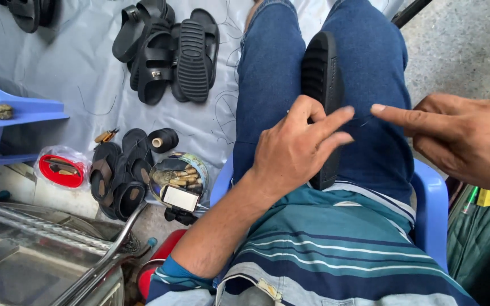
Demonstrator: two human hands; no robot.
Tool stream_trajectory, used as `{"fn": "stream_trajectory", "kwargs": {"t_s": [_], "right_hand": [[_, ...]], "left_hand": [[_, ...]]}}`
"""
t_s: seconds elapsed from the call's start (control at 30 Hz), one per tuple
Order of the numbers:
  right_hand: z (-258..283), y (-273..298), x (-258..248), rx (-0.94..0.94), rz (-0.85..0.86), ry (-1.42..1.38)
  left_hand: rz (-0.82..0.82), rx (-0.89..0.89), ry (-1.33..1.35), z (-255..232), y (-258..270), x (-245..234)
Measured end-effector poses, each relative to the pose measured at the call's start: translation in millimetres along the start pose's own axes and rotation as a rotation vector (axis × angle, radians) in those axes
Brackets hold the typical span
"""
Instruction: Hand-sewing a sandal sole using a stitching awl and thread
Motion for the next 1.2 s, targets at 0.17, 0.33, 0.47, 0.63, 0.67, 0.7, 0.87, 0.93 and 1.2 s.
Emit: {"fn": "stream_trajectory", "kwargs": {"t_s": [0.17, 0.33, 0.47, 0.63, 0.67, 0.7, 0.87, 0.93, 1.2], "right_hand": [[16, -14, -9, 0.149, -0.024, -0.153], [46, -25, -14, 0.134, -0.076, -0.679], [52, -21, -17, 0.166, -0.268, -0.176], [48, -26, -3, 0.156, -0.012, -0.819], [39, -25, -4, 0.149, -0.013, -0.814], [30, -24, -9, 0.118, -0.057, -0.846], [-7, -8, -20, 0.013, -0.225, -0.993], [-15, -2, -31, -0.060, -0.363, -1.102], [43, -27, -25, -0.115, -0.510, -0.377]], "left_hand": [[-0.062, -0.141, 0.208, 14, 0, -3], [-0.107, -0.147, 0.388, 22, 9, -9], [-0.069, -0.045, 0.211, 13, 26, -3], [-0.143, 0.004, 0.135, 15, 38, 3], [-0.151, 0.003, 0.132, 17, 37, 4], [-0.193, -0.012, 0.161, 20, 37, 2], [-0.190, -0.039, 0.225, 21, 35, -16], [0.014, -0.118, 0.263, 25, 36, -9], [0.208, -0.056, 0.366, 9, 28, -26]]}}
Point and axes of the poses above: each hand's wrist, its own y-axis away from the middle knuckle, its own x-axis out of the palm, z = x × y, the point moved 9 cm from there along -y, towards the middle knuckle, and after that the axes turned 6 degrees about x, right-handed, at the moved point
